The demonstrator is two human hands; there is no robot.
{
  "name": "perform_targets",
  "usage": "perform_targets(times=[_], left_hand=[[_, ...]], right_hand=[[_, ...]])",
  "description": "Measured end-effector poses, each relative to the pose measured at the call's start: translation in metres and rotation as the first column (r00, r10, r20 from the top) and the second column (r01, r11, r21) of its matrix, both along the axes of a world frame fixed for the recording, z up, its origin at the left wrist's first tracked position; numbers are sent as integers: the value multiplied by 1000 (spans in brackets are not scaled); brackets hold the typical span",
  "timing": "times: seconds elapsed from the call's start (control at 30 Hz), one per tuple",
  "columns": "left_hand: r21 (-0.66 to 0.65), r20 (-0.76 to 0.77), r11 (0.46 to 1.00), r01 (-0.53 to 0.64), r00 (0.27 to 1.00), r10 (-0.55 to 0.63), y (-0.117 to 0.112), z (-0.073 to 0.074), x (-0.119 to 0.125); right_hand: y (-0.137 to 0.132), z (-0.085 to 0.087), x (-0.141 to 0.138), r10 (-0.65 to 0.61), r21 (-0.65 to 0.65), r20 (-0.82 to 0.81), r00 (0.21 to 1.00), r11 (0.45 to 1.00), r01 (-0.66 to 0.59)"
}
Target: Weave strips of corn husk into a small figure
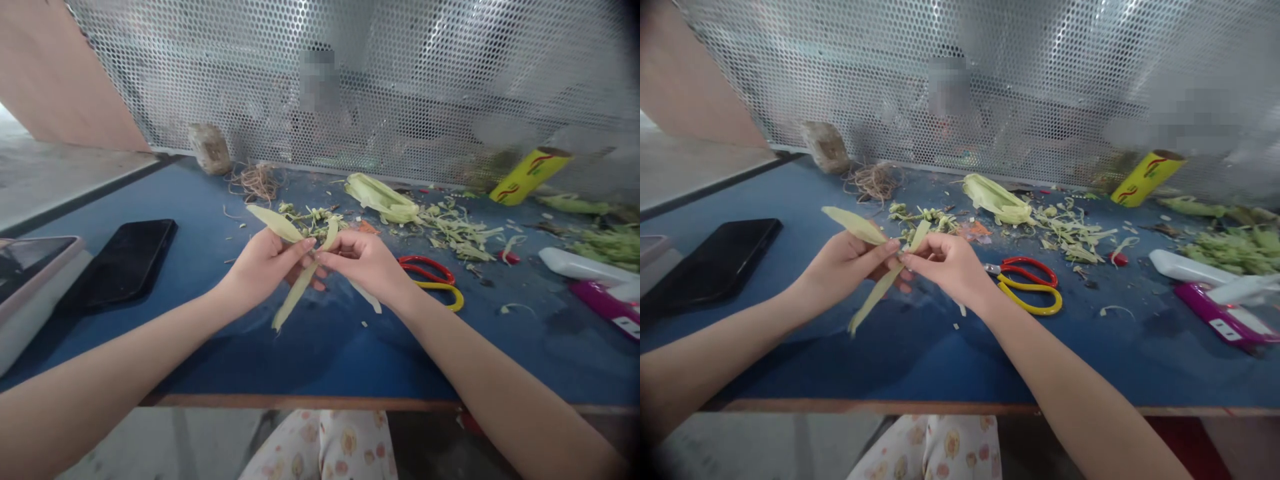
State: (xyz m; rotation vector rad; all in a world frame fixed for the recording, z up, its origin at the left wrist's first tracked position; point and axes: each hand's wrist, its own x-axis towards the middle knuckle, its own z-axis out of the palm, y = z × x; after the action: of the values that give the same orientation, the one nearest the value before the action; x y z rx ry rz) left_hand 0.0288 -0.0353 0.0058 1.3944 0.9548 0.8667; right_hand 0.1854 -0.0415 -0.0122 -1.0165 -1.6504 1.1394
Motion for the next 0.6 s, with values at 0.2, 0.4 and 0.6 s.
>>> perform_targets(times=[0.2,0.4,0.6], left_hand=[[-136,201,984,115,976,-86,-8,-5,-4],[-210,223,971,112,973,-64,-18,2,-6],[-295,212,955,40,977,25,-29,6,-2]], right_hand=[[-5,11,0,-14,-89,27,1000,996,16],[-6,22,8,23,-19,56,998,1000,-22],[-14,27,8,-117,414,339,933,910,-36]])
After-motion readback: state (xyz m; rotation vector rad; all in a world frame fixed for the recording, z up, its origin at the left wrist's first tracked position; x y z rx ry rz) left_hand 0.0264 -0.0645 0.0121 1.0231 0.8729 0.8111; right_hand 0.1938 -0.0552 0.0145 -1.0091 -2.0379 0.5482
